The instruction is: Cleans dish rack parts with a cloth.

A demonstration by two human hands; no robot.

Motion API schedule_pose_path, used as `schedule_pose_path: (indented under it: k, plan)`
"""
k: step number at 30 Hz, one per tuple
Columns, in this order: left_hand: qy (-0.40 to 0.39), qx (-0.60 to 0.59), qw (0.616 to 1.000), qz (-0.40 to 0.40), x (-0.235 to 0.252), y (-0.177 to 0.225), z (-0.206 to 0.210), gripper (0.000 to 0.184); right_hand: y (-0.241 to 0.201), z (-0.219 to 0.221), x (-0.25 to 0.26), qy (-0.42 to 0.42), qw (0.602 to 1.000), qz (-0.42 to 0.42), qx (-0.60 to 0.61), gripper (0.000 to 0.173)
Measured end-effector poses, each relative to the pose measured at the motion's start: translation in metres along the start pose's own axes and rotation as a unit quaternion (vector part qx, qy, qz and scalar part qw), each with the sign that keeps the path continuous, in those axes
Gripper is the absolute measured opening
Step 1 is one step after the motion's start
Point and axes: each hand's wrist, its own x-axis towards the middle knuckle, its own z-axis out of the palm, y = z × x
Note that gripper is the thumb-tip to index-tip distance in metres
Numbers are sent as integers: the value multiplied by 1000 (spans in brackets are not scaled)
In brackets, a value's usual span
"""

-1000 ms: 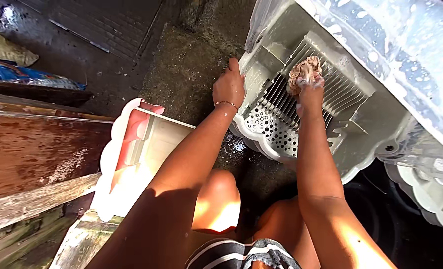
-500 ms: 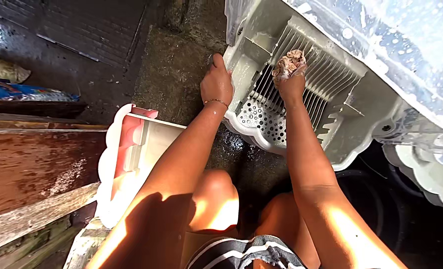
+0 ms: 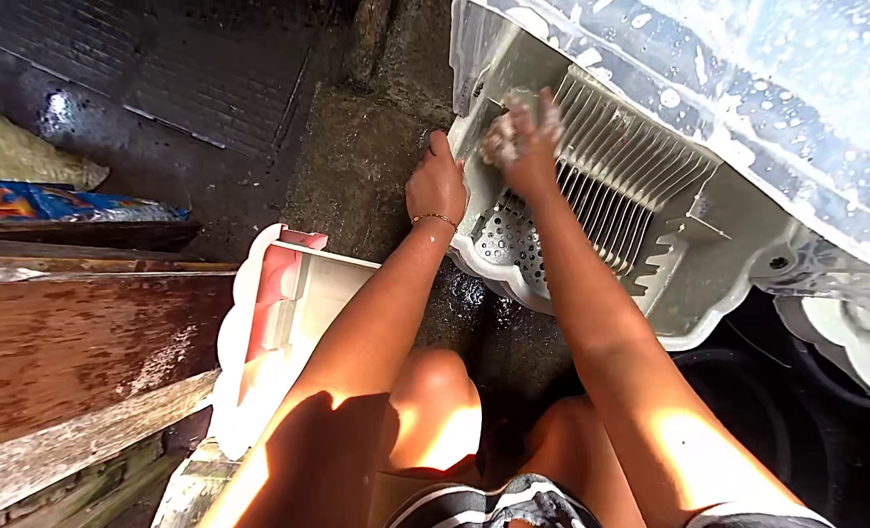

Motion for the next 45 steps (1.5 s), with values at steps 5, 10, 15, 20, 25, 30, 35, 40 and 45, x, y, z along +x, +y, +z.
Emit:
schedule_pose_path:
  k: [5, 10, 15, 20, 25, 30, 35, 40, 45]
  plan:
    - [-5, -1, 1000, 2, 0, -1, -1, 49, -2, 13, 1, -42, 997, 40, -48, 48]
    - [-9, -4, 1000, 3, 3, 0, -3, 48, -22, -52, 2, -45, 994, 31, -95, 28]
    - [-7, -10, 1000, 5, 3, -1, -2, 48, -55, -114, -35, 69, 994, 37, 78, 29]
    - [-9, -9, 1000, 2, 4, -1, -2, 49, 38, -45, -74, -128, 985, 20, -118, 86]
    - [-7, 0, 1000, 2, 0, 0, 0, 52, 34, -39, -111, -166, 976, -24, -138, 52]
    - [2, -13, 1000, 6, 3, -2, 0, 53, -17, -39, -151, -231, 971, 28, 55, 73]
    - [6, -19, 999, 27, -4, -3, 0, 56, -25, -14, -181, -205, 965, -85, -138, 29]
    - [8, -19, 999, 27, -5, -3, -1, 55, 28, -76, -210, -255, 937, -160, -177, 25]
    - [14, -8, 1000, 21, -7, -2, 1, 56, 48, -165, -200, -122, 977, 166, 62, 34]
